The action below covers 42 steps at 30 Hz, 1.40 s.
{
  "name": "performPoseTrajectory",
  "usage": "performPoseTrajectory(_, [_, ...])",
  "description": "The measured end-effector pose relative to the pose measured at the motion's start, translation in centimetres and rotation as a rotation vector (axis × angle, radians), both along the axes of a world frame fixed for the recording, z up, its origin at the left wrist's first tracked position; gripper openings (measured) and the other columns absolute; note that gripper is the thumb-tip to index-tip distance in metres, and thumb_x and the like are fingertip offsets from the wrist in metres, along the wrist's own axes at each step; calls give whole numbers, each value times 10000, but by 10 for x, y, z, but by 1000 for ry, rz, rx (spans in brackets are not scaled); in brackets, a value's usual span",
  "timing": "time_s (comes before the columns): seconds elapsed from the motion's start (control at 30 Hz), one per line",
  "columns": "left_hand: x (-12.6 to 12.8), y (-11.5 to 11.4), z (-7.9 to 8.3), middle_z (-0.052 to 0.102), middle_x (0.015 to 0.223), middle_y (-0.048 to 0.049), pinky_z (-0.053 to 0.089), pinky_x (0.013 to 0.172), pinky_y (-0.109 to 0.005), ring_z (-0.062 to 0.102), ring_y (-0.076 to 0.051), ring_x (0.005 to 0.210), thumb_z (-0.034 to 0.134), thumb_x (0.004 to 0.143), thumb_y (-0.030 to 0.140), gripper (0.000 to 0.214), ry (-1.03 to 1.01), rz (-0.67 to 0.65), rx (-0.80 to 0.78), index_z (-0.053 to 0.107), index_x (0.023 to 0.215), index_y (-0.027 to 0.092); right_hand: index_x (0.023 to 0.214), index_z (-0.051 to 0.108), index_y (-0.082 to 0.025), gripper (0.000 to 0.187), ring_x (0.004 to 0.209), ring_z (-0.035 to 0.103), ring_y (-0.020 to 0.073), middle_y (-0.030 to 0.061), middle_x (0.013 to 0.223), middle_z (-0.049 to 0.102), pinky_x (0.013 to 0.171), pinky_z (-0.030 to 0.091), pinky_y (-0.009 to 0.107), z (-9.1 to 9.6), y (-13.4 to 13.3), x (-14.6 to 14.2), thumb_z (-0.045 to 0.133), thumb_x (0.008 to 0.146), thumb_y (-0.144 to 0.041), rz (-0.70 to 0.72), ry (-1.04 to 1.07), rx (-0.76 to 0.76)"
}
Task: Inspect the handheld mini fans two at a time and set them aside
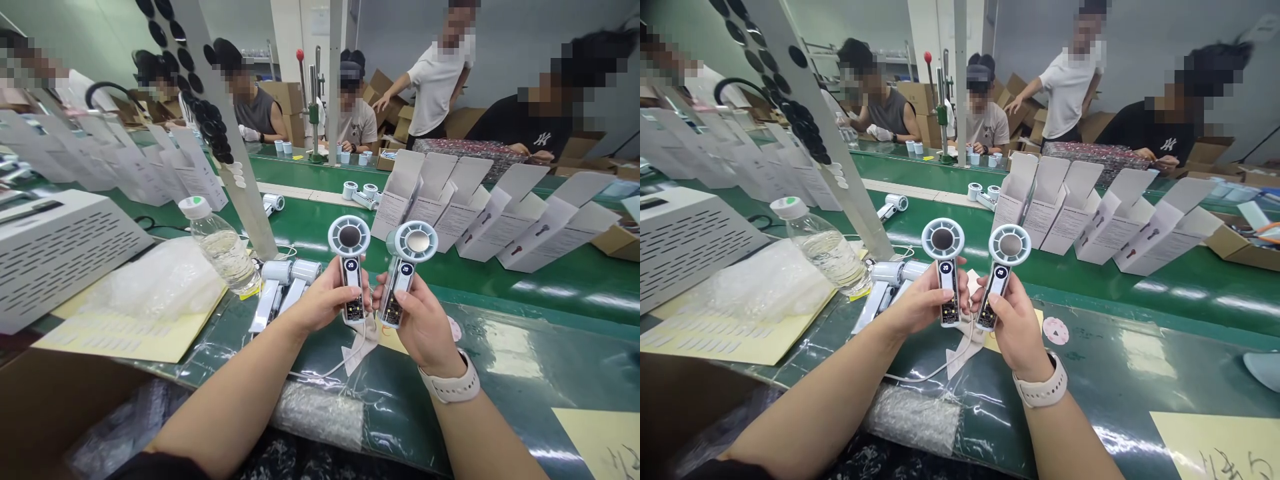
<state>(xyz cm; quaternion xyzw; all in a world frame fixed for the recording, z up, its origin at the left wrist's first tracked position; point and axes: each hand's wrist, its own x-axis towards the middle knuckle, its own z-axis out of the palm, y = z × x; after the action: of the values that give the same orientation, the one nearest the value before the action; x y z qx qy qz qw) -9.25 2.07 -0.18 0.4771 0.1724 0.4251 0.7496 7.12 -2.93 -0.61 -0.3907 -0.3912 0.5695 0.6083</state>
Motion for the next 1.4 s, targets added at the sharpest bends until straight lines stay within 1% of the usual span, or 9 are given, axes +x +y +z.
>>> performPoseTrajectory(0.2, [2, 3, -2, 611, 817, 32, 499, 613, -302, 611, -136, 646, 748, 697, 244, 411, 57, 85, -45, 491, 1015, 216, 988, 608, -243, 272, 759, 619, 200, 28, 868, 661, 711, 546, 371, -5, 2, 1, 706, 786, -396, -44, -65, -14])
performPoseTrajectory(0.33, [3, 7, -3, 589, 739, 41, 465, 553, -284, 581, -134, 582, 711, 706, 296, 386, 95, 184, -116, 493, 1015, 217, 956, 598, -238, 234, 705, 601, 178, 30, 883, 658, 624, 530, 327, -7, 4, 0, 669, 811, -408, -84, -30, -47])
performPoseTrajectory(0.4, [2, 7, -1, 592, 759, 39, 469, 560, -285, 590, -136, 598, 712, 700, 291, 399, 75, 179, -102, 497, 1028, 219, 933, 601, -233, 233, 686, 593, 170, 29, 880, 654, 595, 522, 311, -7, 3, -1, 676, 812, -417, -92, -13, -59])
performPoseTrajectory(0.57, [-1, 5, 1, 599, 783, 34, 484, 586, -287, 595, -127, 609, 724, 709, 289, 359, 54, 127, 2, 509, 986, 210, 946, 624, -224, 304, 679, 602, 162, 29, 895, 654, 608, 544, 315, -3, -2, -2, 718, 794, -470, 9, 25, -19])
performPoseTrajectory(0.7, [0, 7, -2, 606, 783, 29, 509, 601, -311, 607, -142, 619, 722, 713, 310, 371, 74, 93, -26, 508, 997, 208, 947, 622, -229, 302, 695, 603, 166, 28, 903, 655, 625, 545, 321, -4, 0, -1, 719, 792, -470, -14, 2, -41])
performPoseTrajectory(0.9, [1, 11, -4, 600, 743, 45, 485, 568, -287, 588, -128, 577, 702, 698, 290, 352, 126, 175, -6, 469, 951, 216, 929, 629, -225, 302, 704, 612, 177, 34, 894, 681, 611, 531, 316, -7, 6, -1, 741, 757, -446, -6, 84, -79])
performPoseTrajectory(1.07, [3, 9, -3, 588, 791, 44, 481, 597, -293, 590, -122, 617, 707, 699, 296, 371, 164, 175, -40, 466, 970, 215, 886, 636, -219, 313, 709, 622, 186, 30, 873, 674, 611, 537, 329, -8, 8, 0, 764, 720, -452, -7, 132, -101])
performPoseTrajectory(1.23, [3, 9, -5, 586, 785, 40, 464, 565, -300, 571, -125, 577, 684, 678, 276, 359, 175, 200, -44, 469, 958, 208, 847, 632, -211, 257, 625, 598, 167, 15, 774, 656, 578, 516, 325, -10, 9, 2, 756, 730, -403, -15, 88, -143])
performPoseTrajectory(1.4, [2, 10, -6, 619, 813, 22, 492, 606, -327, 614, -153, 611, 676, 691, 280, 363, 137, 149, -20, 495, 996, 202, 885, 638, -204, 247, 663, 623, 176, 33, 829, 676, 605, 535, 332, -6, 6, 2, 740, 753, -386, 0, 70, -101])
